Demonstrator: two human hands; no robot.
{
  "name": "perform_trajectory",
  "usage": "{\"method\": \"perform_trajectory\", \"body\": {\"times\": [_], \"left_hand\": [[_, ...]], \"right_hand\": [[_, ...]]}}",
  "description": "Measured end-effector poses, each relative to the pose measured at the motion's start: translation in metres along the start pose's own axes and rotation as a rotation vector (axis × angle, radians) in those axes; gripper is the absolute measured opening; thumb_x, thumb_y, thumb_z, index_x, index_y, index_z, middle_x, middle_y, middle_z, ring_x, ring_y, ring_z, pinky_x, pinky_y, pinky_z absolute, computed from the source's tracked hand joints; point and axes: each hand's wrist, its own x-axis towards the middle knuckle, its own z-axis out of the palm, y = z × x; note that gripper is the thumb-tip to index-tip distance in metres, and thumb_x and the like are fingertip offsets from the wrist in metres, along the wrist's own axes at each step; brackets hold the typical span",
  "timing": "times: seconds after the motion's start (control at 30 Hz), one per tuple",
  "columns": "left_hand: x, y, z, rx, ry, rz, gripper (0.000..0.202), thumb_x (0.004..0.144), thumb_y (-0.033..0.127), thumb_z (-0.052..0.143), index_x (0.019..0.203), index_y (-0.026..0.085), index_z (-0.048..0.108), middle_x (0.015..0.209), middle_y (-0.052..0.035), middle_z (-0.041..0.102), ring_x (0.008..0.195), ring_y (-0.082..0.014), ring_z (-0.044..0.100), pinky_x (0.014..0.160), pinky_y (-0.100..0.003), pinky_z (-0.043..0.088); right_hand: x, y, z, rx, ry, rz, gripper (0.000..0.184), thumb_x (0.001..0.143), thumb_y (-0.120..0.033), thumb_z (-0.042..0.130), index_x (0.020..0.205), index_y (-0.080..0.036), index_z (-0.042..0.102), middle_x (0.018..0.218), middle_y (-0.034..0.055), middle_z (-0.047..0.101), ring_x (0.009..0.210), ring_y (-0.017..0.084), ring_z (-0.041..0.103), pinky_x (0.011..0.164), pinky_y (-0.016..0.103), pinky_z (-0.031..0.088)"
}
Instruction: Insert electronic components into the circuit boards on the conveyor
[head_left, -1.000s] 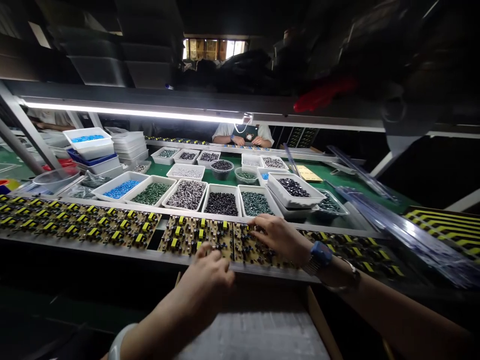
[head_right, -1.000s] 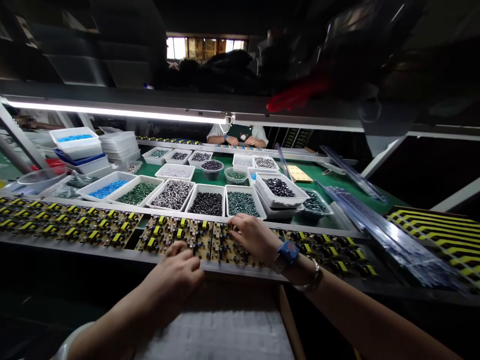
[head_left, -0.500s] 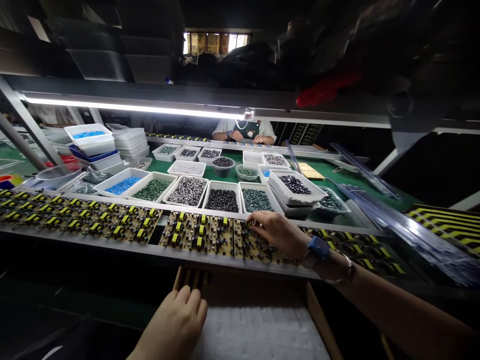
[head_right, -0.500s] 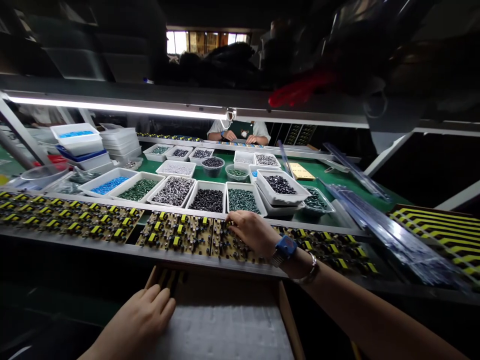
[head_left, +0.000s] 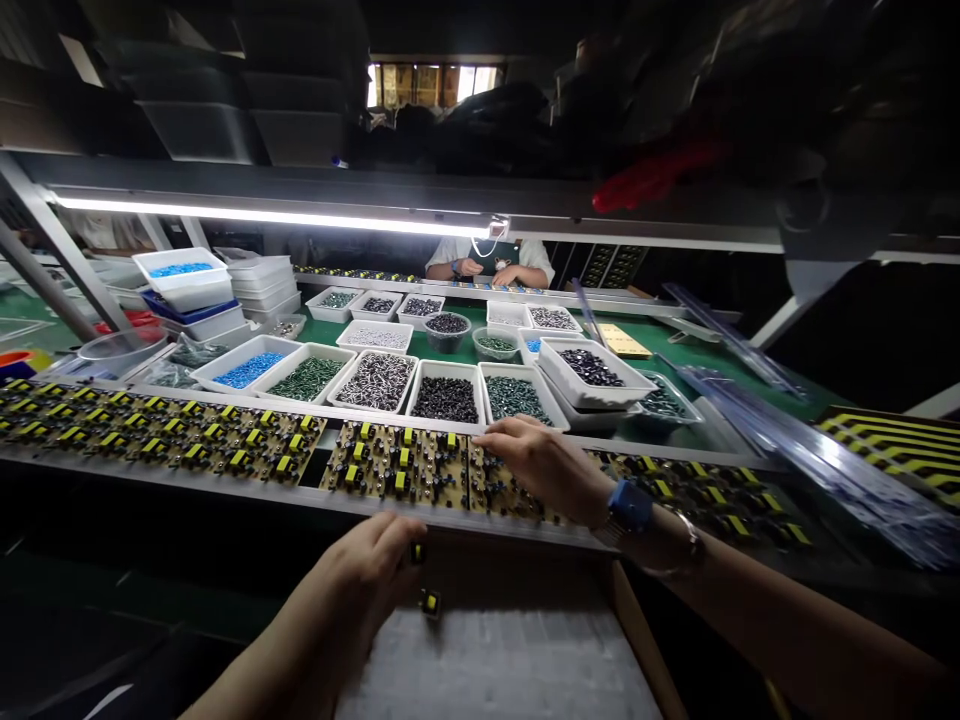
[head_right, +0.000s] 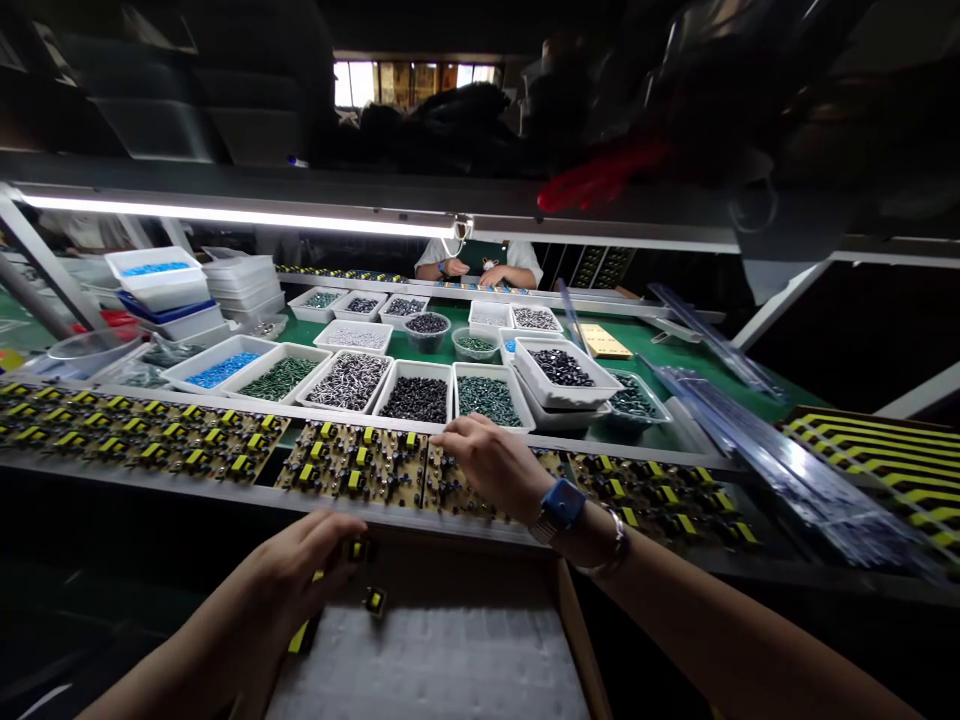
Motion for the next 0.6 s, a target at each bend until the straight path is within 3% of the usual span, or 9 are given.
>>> {"method": "perform_trajectory", "body": {"times": [0.13,0.23,0.3,0.37,0.4,0.5,0.6], "left_hand": [[0.040,-0.001,-0.008,-0.091,0.094,0.017,0.028,0.089,0.002,0.059,0.110,0.021,0.064,0.109,-0.0059,0.066,0.097,-0.0192,0.068,0.089,-0.030,0.055],[0.062,-0.005,-0.007,-0.048,0.162,0.046,0.027,0.090,0.002,0.063,0.111,0.019,0.065,0.109,-0.0068,0.067,0.096,-0.0185,0.069,0.089,-0.030,0.056],[0.073,-0.007,-0.005,-0.018,0.185,0.043,0.028,0.089,0.002,0.065,0.113,0.017,0.064,0.108,-0.0073,0.069,0.094,-0.0187,0.069,0.088,-0.031,0.056],[0.081,-0.008,-0.004,0.018,0.192,0.041,0.028,0.087,0.002,0.068,0.112,0.017,0.065,0.107,-0.0076,0.071,0.095,-0.0203,0.069,0.088,-0.034,0.056],[0.085,-0.008,-0.003,0.043,0.188,0.047,0.027,0.087,0.003,0.070,0.110,0.017,0.066,0.106,-0.0075,0.072,0.096,-0.0218,0.068,0.089,-0.035,0.056],[0.097,-0.007,-0.001,0.134,0.150,0.088,0.019,0.086,0.008,0.074,0.102,0.018,0.070,0.101,-0.0069,0.075,0.103,-0.0274,0.064,0.093,-0.042,0.054],[0.106,-0.002,0.001,0.233,0.118,0.104,0.015,0.086,0.010,0.075,0.099,0.018,0.074,0.098,-0.0079,0.076,0.105,-0.0319,0.062,0.094,-0.048,0.052]], "right_hand": [[0.007,-0.008,0.010,-0.062,-0.006,-0.035,0.051,0.085,0.008,0.051,0.124,-0.018,0.071,0.120,0.0138,0.063,0.107,0.027,0.060,0.091,0.042,0.056],[0.001,-0.023,0.010,-0.071,0.036,-0.024,0.052,0.087,0.006,0.049,0.132,-0.015,0.065,0.120,0.0155,0.062,0.109,0.027,0.058,0.092,0.042,0.054],[-0.011,-0.042,0.011,-0.061,0.042,-0.049,0.039,0.093,-0.001,0.050,0.126,-0.015,0.066,0.110,0.0120,0.065,0.098,0.024,0.060,0.084,0.037,0.053],[-0.025,-0.067,0.017,-0.022,-0.040,-0.148,0.016,0.099,-0.017,0.054,0.105,-0.018,0.069,0.094,0.0060,0.066,0.080,0.020,0.059,0.070,0.033,0.049],[-0.032,-0.079,0.022,0.002,-0.109,-0.197,0.014,0.100,-0.026,0.056,0.098,-0.019,0.068,0.089,0.0034,0.066,0.074,0.019,0.058,0.063,0.032,0.046],[-0.046,-0.106,0.045,0.043,-0.251,-0.221,0.034,0.094,-0.052,0.067,0.106,-0.020,0.064,0.091,0.0015,0.068,0.073,0.020,0.060,0.053,0.034,0.037],[-0.050,-0.114,0.064,0.049,-0.263,-0.201,0.035,0.090,-0.052,0.073,0.099,-0.020,0.061,0.093,0.0009,0.069,0.077,0.019,0.061,0.052,0.034,0.034]]}}
